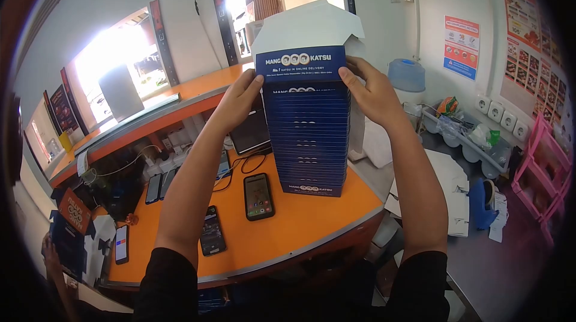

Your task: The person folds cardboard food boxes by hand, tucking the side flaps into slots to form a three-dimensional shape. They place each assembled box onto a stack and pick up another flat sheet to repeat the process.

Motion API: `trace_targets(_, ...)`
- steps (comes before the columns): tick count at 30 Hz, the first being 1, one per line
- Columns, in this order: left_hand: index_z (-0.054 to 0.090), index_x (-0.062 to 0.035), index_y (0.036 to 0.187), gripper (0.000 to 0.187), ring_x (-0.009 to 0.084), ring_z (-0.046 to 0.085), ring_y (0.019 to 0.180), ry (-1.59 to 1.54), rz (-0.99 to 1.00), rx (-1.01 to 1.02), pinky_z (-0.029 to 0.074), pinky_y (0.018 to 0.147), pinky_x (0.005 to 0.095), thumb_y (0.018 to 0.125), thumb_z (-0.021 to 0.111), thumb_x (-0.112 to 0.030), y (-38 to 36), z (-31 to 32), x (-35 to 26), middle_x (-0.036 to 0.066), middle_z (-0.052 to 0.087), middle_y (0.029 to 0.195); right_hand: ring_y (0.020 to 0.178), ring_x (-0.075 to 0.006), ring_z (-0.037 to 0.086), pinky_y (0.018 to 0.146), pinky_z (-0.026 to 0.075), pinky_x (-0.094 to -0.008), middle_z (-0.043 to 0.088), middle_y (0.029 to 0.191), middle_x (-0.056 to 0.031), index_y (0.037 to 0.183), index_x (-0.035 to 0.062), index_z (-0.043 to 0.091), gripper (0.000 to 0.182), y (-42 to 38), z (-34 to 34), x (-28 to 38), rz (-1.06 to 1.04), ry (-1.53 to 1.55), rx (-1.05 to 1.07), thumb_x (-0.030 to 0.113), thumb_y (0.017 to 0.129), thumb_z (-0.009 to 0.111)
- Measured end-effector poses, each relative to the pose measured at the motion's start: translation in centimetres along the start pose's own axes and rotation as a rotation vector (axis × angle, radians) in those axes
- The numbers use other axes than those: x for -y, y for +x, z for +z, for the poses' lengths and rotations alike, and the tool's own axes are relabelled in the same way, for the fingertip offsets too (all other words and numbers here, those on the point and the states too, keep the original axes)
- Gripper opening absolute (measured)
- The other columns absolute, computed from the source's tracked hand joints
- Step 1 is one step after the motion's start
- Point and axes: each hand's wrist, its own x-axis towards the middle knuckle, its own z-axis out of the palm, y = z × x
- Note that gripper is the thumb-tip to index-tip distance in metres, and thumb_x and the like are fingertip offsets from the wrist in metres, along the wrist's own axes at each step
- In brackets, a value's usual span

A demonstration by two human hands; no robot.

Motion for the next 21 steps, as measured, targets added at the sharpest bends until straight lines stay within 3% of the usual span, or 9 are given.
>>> trace_targets(6, 0.058, 0.0045, 0.119, 0.044, 0.0281, 0.064, 0.11, -0.043, 0.174, -0.091, 0.047, 0.1, 0.0401, 0.108, 0.053, -0.038, 0.3, 0.2, 1.0, 0.021, 0.068, 0.114, 0.131, -0.0377, 0.061, 0.111, 0.045, -0.0478, 0.067, 0.134, -0.0263, 0.139, -0.0016, 0.059, 0.065, 0.1, 0.1, -0.2, -0.036, 0.01, -0.034, 0.053, 0.106, 0.052)
trace_targets(11, 0.058, 0.0034, 0.115, 0.042, 0.0246, 0.062, 0.11, -0.047, 0.174, -0.088, 0.047, 0.099, 0.039, 0.108, 0.055, -0.037, 0.2, 0.4, 1.0, 0.019, 0.067, 0.111, 0.131, -0.0381, 0.061, 0.111, 0.045, -0.0485, 0.067, 0.134, -0.0272, 0.136, -0.0019, 0.06, 0.063, 0.5, 0.1, -1.2, 0.005, 0.039, 0.013, 0.053, 0.105, 0.053)
trace_targets(17, 0.06, -0.0039, 0.108, 0.029, 0.0168, 0.063, 0.1, -0.205, 0.074, -0.017, 0.048, 0.091, 0.0344, 0.104, 0.065, -0.032, 1.2, 0.1, 2.4, 0.012, 0.068, 0.102, 0.106, -0.031, 0.066, 0.099, 0.048, -0.0422, 0.071, 0.104, -0.0145, 0.103, 0.0028, 0.064, 0.044, 0.8, -0.4, -1.9, -0.1, -0.101, -0.047, 0.046, 0.1, 0.064)
trace_targets(21, 0.057, -0.0102, 0.096, 0.022, 0.0112, 0.062, 0.087, -0.417, 0.047, 0.101, 0.048, 0.085, 0.0303, 0.1, 0.071, -0.027, 2.1, -0.2, 2.3, 0.003, 0.068, 0.089, 0.092, -0.0238, 0.059, 0.093, 0.047, -0.0384, 0.065, 0.092, -0.0086, 0.091, 0.0064, 0.06, 0.038, 1.7, -0.7, -2.4, -0.151, -0.106, -0.029, 0.043, 0.095, 0.071)
